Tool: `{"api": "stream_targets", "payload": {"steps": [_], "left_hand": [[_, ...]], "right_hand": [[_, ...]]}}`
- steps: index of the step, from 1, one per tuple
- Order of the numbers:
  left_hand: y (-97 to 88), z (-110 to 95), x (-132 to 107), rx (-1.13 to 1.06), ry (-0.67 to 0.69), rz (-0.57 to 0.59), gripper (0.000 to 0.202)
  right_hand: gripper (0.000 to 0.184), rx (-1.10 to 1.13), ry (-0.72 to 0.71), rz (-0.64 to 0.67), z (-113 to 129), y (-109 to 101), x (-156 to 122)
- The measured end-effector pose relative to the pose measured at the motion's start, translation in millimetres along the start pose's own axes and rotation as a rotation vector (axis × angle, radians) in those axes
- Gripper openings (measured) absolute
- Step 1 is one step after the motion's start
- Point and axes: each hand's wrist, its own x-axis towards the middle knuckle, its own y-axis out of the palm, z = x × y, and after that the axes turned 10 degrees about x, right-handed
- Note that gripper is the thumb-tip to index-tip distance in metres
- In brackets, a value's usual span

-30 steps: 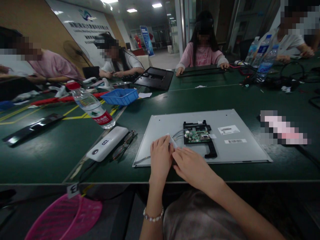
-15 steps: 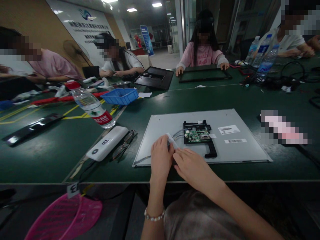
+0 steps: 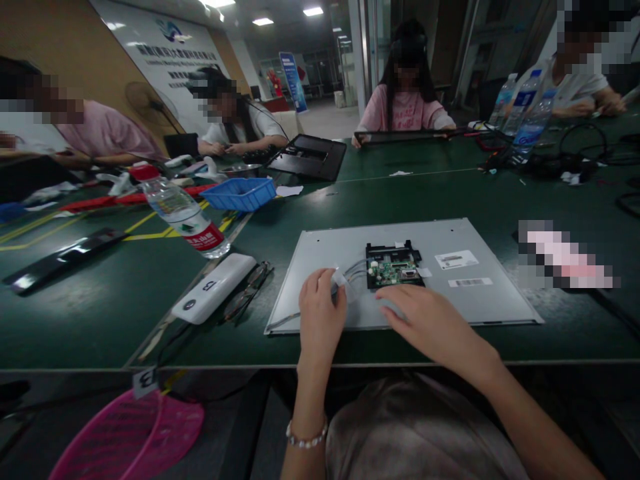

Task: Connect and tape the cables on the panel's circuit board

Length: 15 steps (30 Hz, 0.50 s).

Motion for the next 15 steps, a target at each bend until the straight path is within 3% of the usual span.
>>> {"api": "stream_targets", "payload": {"steps": [4,8,11,15], "left_hand": [[-3.7,-1.7,-1.7,-0.019,-0.005,-0.028,0.028],[-4.1,-0.4,-3.5,-0.025,-0.01,-0.029,0.026],[-3.9,0.0,-3.5,-0.02,-0.005,-0.02,0.025],[-3.0,-0.5,-3.2,-0.011,0.035,0.023,0.024]], "right_hand": [[0.02,0.015,0.179,-0.054,-42.8,-36.3,2.8],[0.021,0.055,0.262,0.05,-80.2,-63.5,11.7],[0.021,0.104,0.297,0.142,-99.1,-68.7,19.9],[0.02,0.115,0.34,0.177,-113.7,-59.9,26.2]]}}
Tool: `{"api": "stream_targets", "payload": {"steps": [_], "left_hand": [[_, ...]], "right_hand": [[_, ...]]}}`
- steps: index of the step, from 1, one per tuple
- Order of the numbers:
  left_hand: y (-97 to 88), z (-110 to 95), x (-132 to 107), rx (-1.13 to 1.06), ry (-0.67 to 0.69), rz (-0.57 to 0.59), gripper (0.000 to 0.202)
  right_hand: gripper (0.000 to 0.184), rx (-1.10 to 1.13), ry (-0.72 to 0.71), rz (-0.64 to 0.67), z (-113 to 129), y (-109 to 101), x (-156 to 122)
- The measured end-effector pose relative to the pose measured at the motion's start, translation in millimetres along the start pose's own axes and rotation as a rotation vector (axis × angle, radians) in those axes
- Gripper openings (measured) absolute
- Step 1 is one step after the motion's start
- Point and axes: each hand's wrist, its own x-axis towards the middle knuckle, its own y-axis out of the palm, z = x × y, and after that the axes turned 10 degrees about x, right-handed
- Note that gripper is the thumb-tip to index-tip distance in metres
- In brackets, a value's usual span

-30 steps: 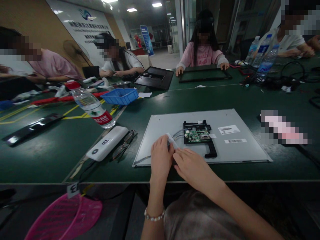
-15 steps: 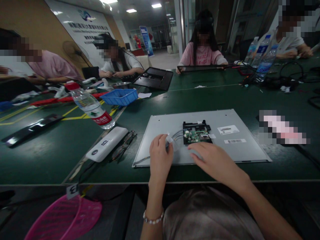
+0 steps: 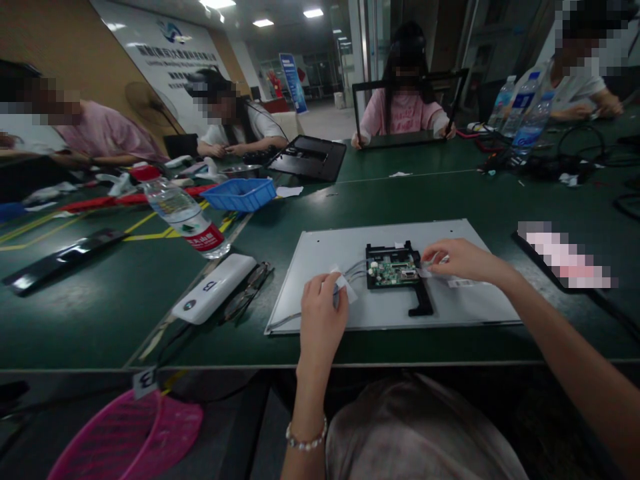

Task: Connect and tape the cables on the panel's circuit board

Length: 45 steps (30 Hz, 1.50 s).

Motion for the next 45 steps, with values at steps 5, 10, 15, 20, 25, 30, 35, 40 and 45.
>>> {"api": "stream_targets", "payload": {"steps": [5,10,15,20,25,30,35,40,45], "left_hand": [[0.0,-1.8,-1.4,-0.023,0.079,0.06,0.024],[-12.5,6.9,9.2,-0.046,-0.007,0.0,0.026],[-21.5,29.1,36.3,-0.023,0.013,0.1,0.029],[-13.3,37.7,61.6,-0.05,0.039,0.322,0.033],[-4.7,37.5,75.2,-0.014,0.064,0.505,0.038],[-4.5,38.2,81.9,-0.004,0.079,0.548,0.032],[-9.5,36.3,87.2,0.001,0.138,0.537,0.029],[-14.4,41.1,93.5,0.014,0.11,0.5,0.033],[-13.4,54.7,101.8,0.061,0.111,0.501,0.036]], "right_hand": [[0.02,0.059,-0.006,0.016,-10.1,12.1,3.5],[0.019,0.084,-0.002,0.007,-12.0,13.3,2.0],[0.016,0.126,0.058,-0.022,-12.9,8.9,-1.5],[0.019,0.151,0.094,-0.052,-22.6,1.4,-4.5],[0.02,0.132,0.127,-0.096,-36.4,-5.2,-5.4],[0.022,0.044,0.139,-0.13,-41.5,-6.1,-6.5],[0.024,-0.069,0.14,-0.169,-39.0,-5.3,-8.3],[0.026,-0.143,0.152,-0.216,-38.8,-4.6,-10.9],[0.029,-0.248,0.133,-0.283,-42.8,-3.4,-8.7]]}}
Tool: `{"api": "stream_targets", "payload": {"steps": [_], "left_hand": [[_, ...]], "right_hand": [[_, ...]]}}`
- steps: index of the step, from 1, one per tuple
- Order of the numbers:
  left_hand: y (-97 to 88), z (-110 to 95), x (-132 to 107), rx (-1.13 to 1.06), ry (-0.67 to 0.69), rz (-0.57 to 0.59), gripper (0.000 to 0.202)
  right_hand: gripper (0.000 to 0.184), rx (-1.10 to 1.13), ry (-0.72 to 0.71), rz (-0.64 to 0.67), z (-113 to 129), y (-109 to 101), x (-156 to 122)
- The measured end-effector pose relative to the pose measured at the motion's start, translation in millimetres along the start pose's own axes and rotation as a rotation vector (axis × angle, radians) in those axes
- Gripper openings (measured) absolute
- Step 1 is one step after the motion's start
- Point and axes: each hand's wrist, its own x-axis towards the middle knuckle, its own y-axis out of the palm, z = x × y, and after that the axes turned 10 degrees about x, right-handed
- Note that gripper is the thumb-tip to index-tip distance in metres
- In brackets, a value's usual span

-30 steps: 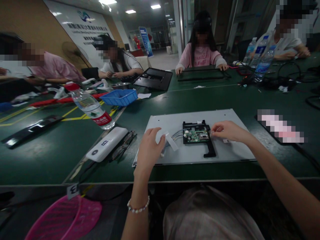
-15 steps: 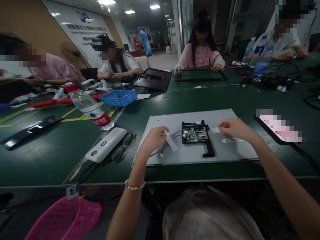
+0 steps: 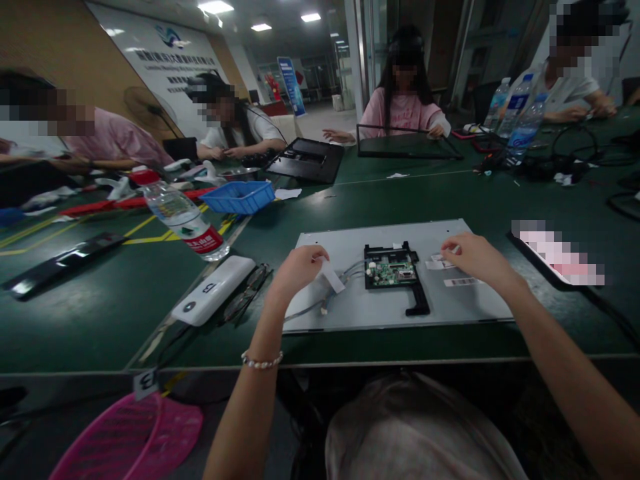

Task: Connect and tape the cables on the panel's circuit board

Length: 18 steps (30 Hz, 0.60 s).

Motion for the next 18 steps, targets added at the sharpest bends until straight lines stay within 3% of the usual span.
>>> {"api": "stream_targets", "payload": {"steps": [4,11,18], "left_hand": [[1.1,9.3,8.7,0.032,-0.047,0.016,0.035],[9.2,18.8,22.4,0.088,-0.099,0.039,0.037],[20.8,21.8,23.2,0.065,-0.122,-0.014,0.037]], "right_hand": [[0.032,0.015,-0.083,-0.009,7.2,0.9,8.8],[0.031,0.014,-0.353,0.124,48.7,0.4,31.9],[0.026,-0.043,-0.334,0.194,63.4,20.0,56.1]]}}
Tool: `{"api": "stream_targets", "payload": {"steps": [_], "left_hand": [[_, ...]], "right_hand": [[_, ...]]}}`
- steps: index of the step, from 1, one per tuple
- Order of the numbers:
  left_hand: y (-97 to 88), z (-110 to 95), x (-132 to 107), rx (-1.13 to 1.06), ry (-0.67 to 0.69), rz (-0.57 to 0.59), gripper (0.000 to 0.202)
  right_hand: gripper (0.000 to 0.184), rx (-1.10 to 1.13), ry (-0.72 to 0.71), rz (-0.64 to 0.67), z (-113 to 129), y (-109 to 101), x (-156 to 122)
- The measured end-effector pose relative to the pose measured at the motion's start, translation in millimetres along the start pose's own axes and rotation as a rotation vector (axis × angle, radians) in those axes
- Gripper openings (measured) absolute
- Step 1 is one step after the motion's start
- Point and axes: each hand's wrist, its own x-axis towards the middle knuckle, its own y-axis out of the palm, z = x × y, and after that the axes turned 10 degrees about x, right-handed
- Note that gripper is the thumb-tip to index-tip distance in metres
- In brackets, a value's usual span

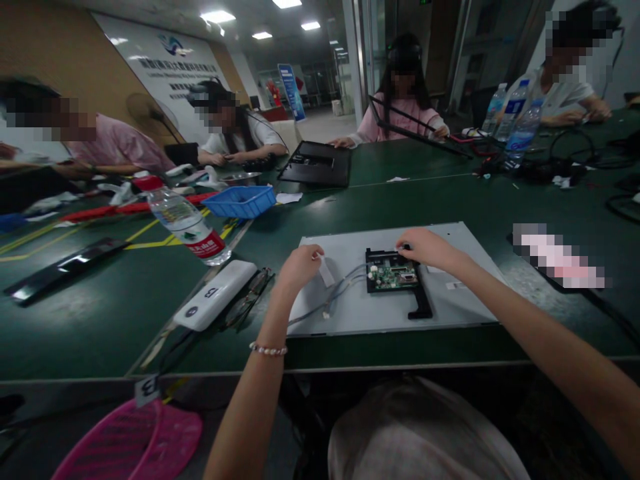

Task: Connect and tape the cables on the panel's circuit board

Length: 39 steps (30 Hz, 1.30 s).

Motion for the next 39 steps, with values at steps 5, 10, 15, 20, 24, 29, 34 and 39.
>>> {"api": "stream_targets", "payload": {"steps": [5,10,15,20,24,29,34,39], "left_hand": [[-1.6,-6.2,-2.8,0.018,0.031,-0.103,0.034],[-21.7,-35.3,-5.3,-0.008,0.213,-0.18,0.032],[-33.7,-71.0,4.0,-0.065,0.52,-0.069,0.046],[-16.0,-76.9,14.1,-0.138,0.704,0.203,0.089],[-4.8,-67.0,12.6,-0.203,0.715,0.329,0.108],[-4.4,-58.6,9.2,-0.256,0.736,0.367,0.113],[-1.8,-58.6,9.9,-0.27,0.732,0.357,0.111],[1.9,-59.2,9.7,-0.28,0.706,0.336,0.109]], "right_hand": [[0.024,-0.035,0.051,-0.044,1.6,6.2,2.4],[0.024,-0.09,0.046,-0.113,5.7,7.1,1.6],[0.026,-0.213,0.053,-0.231,-4.4,0.0,-0.5],[0.026,-0.191,0.082,-0.124,-29.0,-0.5,-5.3],[0.03,-0.099,0.062,-0.088,-39.4,-1.4,-9.9],[0.032,-0.064,0.011,-0.091,-45.0,-8.5,-14.5],[0.027,-0.085,-0.036,-0.047,-51.3,-4.3,-11.4],[0.024,-0.148,-0.015,-0.073,-52.7,0.6,-5.7]]}}
